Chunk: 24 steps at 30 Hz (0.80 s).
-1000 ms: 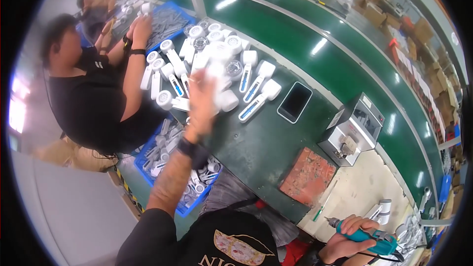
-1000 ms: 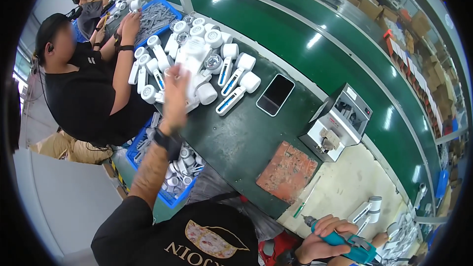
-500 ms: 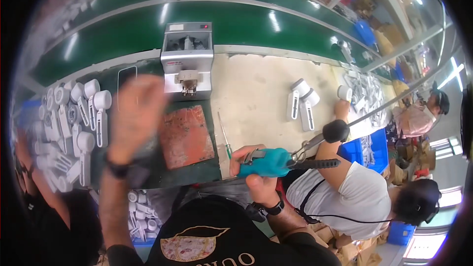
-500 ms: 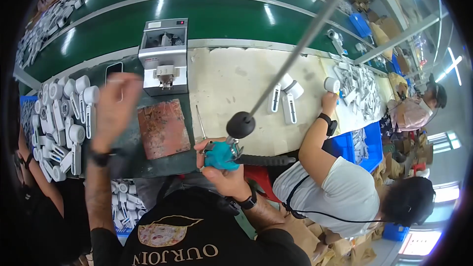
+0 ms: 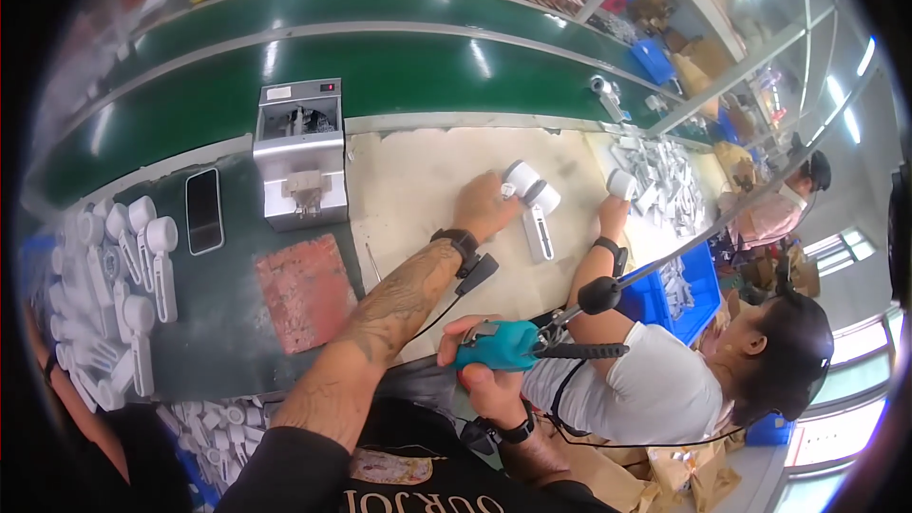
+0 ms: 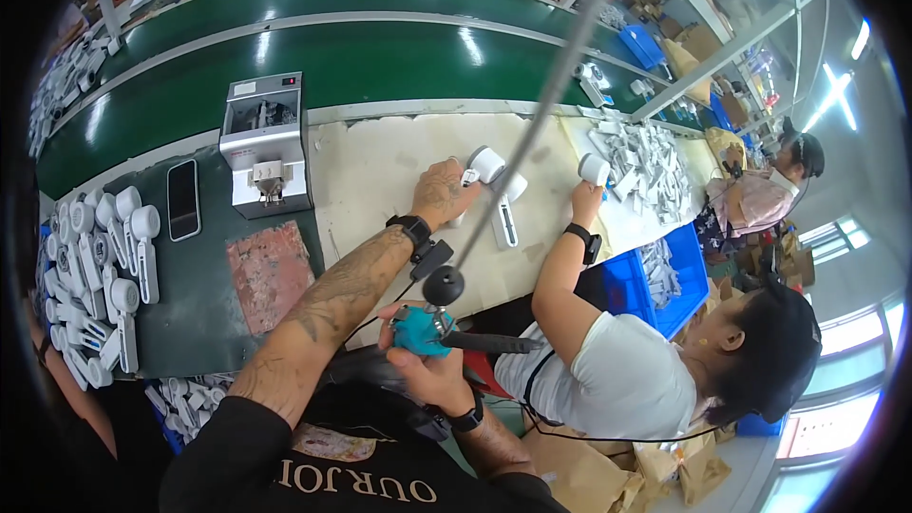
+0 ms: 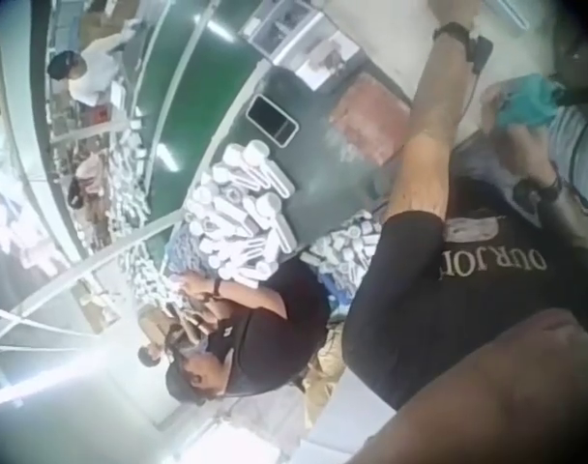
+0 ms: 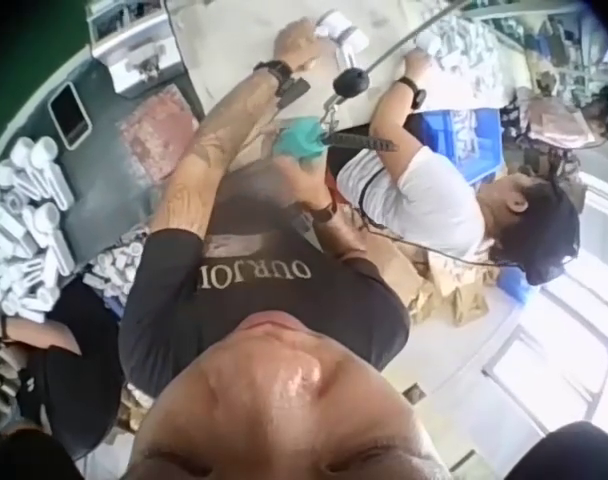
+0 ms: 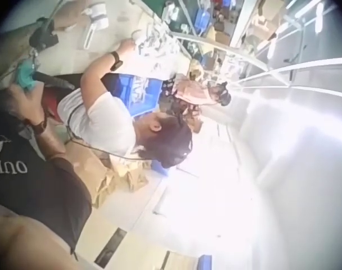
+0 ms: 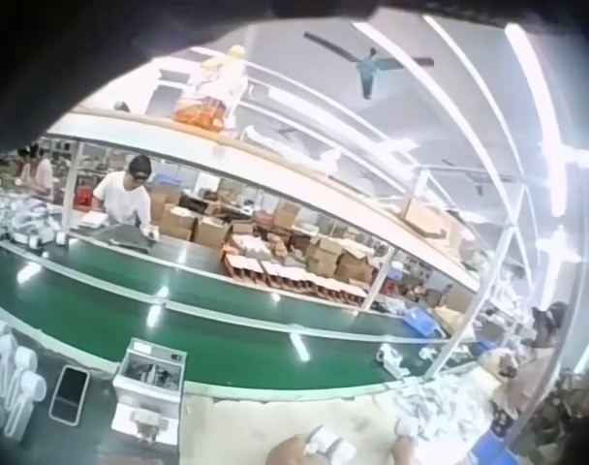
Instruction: The person assembles a handheld fan by fitting a plastic cover onto the handle and driving a screw into the casing with a power screwdriver. After completing the assembly, the person places the finished fan onto the conveyor belt and picks up another to repeat the process.
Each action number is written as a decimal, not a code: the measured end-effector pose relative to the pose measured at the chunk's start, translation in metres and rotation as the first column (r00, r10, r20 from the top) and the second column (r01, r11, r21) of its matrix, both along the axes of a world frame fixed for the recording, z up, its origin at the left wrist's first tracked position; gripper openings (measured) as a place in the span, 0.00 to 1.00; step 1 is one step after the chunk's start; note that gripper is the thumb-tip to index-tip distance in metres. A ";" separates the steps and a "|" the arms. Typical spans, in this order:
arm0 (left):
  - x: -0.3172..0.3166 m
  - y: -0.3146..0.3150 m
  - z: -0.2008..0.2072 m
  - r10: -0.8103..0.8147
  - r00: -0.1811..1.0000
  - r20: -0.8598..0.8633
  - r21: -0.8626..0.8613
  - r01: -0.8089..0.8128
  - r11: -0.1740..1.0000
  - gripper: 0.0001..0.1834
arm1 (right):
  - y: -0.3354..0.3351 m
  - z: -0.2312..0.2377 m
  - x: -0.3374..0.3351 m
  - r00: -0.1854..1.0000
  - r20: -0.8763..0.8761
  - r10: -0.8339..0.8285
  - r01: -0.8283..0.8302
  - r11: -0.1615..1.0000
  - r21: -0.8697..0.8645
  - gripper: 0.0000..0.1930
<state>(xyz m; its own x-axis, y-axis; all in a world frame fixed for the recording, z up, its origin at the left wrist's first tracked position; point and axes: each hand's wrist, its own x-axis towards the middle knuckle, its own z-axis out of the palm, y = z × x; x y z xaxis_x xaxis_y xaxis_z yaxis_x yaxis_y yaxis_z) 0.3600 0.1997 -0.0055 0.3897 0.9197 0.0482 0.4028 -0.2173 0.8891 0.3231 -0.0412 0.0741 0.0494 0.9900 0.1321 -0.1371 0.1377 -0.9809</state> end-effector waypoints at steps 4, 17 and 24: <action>-0.055 -0.009 0.020 -0.028 0.999 0.032 0.162 0.022 0.987 0.16 | 0.020 -0.004 0.010 0.971 0.108 -0.212 0.213 0.977 0.008 0.36; -0.295 -0.111 0.034 0.130 0.985 -0.111 0.545 -0.049 0.837 0.13 | 0.103 0.003 -0.065 0.997 -0.079 0.024 -0.013 0.990 0.138 0.40; -0.307 -0.114 0.029 0.093 0.994 -0.062 0.553 -0.044 0.832 0.16 | 0.127 -0.008 -0.079 0.990 0.002 -0.144 0.140 0.963 0.230 0.39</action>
